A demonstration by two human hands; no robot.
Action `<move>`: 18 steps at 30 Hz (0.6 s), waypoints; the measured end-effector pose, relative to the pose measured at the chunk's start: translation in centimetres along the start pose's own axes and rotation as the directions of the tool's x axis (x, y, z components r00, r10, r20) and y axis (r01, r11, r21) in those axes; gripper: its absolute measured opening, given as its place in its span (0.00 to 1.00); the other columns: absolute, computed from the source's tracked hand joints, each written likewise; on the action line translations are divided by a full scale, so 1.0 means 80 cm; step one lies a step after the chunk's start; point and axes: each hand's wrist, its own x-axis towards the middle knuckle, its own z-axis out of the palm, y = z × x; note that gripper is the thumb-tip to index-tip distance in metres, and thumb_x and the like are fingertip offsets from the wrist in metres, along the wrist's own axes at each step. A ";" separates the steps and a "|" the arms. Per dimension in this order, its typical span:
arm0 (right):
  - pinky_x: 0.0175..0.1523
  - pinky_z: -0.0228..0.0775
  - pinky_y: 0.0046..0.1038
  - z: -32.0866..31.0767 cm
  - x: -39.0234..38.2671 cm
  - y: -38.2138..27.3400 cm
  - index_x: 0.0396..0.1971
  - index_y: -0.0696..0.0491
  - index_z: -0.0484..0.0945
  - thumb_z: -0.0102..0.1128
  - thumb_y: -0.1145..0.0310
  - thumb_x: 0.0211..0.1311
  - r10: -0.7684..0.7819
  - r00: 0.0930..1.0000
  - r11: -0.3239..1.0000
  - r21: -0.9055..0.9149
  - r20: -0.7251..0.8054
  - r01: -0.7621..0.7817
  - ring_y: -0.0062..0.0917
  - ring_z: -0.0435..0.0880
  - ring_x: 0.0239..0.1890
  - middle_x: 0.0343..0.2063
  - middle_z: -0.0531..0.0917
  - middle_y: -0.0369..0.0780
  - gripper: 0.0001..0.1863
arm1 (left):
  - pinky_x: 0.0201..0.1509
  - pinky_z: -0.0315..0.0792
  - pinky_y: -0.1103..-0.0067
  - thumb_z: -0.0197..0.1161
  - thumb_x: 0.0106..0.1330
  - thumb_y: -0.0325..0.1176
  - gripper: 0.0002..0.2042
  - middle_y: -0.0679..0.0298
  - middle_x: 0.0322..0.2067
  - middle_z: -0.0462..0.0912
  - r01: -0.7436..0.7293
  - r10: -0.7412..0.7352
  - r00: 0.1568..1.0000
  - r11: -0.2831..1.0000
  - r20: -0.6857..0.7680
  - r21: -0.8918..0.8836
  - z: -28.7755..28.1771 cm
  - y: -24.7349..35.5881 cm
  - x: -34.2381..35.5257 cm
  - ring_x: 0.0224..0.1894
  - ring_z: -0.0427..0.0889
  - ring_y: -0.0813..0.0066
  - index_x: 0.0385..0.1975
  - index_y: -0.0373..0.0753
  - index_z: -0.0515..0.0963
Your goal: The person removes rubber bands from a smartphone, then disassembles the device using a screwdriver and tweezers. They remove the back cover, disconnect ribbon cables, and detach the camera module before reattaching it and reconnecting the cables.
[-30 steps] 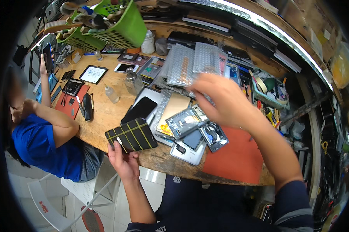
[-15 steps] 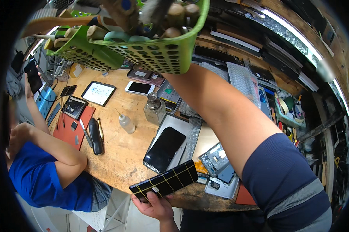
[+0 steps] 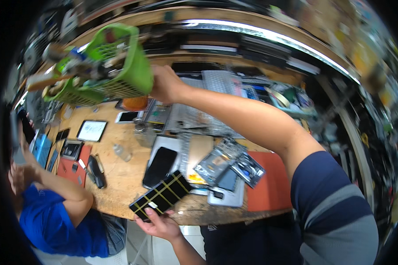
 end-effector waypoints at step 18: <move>0.17 0.49 0.16 -0.277 -0.478 -0.050 0.39 0.51 0.75 0.48 0.62 0.84 0.966 0.237 0.159 0.962 -0.105 -0.220 0.10 0.61 0.15 0.23 0.74 0.30 0.12 | 0.22 0.64 0.81 0.64 0.79 0.37 0.13 0.57 0.32 0.84 -0.001 -0.001 1.000 0.996 0.016 0.090 -0.001 -0.006 0.025 0.23 0.76 0.74 0.50 0.35 0.72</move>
